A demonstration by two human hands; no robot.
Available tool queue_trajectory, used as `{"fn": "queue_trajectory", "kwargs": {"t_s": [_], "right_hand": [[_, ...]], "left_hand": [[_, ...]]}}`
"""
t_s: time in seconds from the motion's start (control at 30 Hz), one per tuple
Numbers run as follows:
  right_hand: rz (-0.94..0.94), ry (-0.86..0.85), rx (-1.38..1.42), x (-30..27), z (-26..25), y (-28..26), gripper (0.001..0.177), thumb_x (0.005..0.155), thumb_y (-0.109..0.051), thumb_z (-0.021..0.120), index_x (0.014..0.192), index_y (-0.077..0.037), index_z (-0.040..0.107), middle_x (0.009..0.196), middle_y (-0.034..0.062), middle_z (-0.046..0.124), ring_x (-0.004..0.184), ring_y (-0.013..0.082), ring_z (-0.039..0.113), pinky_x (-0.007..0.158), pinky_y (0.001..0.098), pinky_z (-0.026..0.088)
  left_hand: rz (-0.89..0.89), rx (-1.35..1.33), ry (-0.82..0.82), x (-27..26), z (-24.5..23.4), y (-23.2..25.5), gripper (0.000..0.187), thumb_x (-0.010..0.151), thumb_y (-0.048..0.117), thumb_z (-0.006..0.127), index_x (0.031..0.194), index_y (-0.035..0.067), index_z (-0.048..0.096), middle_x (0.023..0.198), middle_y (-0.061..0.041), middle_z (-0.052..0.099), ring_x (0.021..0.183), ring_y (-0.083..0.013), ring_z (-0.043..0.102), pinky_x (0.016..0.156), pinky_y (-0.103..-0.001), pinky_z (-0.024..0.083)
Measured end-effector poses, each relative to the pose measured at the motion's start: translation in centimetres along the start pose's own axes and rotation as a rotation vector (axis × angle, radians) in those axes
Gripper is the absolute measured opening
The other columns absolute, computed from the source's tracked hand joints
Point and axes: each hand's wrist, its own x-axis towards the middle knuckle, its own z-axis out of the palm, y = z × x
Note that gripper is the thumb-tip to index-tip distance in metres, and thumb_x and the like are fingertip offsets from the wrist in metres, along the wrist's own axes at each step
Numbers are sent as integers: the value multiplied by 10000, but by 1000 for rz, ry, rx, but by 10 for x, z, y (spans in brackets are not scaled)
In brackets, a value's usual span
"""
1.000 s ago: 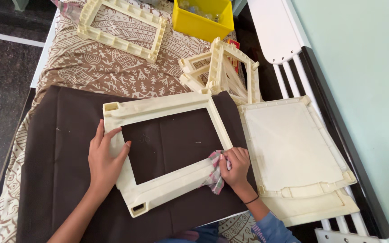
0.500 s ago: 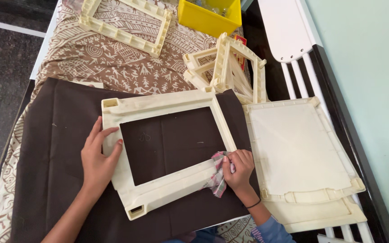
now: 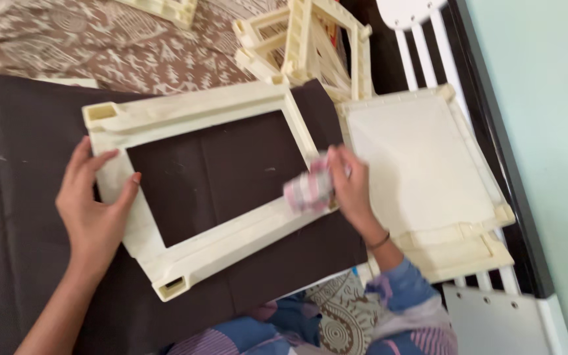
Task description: The person wipes plastic frame parts with a cloth, then stacks the frames together and attaches flat plastic panels to build a small plastic drawer unit on a bed. They press the parts together and align the panels by hand.
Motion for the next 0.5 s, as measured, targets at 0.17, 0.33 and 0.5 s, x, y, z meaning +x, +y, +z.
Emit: {"fn": "queue_trajectory", "kwargs": {"t_s": [0.17, 0.33, 0.5], "right_hand": [[-485, 165, -373, 87, 19, -10, 428, 1027, -222, 754, 1299, -8, 502, 1148, 172, 575, 1024, 308, 580, 904, 416, 488], [-480, -83, -597, 126, 76, 19, 551, 951, -163, 703, 1400, 43, 460, 1238, 230, 531, 1087, 402, 566, 928, 485, 494], [-349, -57, -719, 127, 89, 37, 334, 981, -149, 638, 1254, 5, 522, 1144, 204, 626, 1023, 398, 629, 837, 498, 527]], "left_hand": [[-29, 95, -19, 9, -8, 20, 655, 809, 96, 872, 1367, -41, 557, 1456, -247, 533, 1288, -398, 578, 977, -463, 513], [-6, 168, -35, 7, -3, 23, 592, 875, 112, 871, 1367, -32, 574, 1532, -240, 467, 1368, -404, 524, 1080, -474, 482], [-36, 168, -63, -2, 0, 6, 499, 933, 113, 835, 1359, -9, 606, 1534, -236, 463, 1413, -405, 478, 1121, -500, 448]]}}
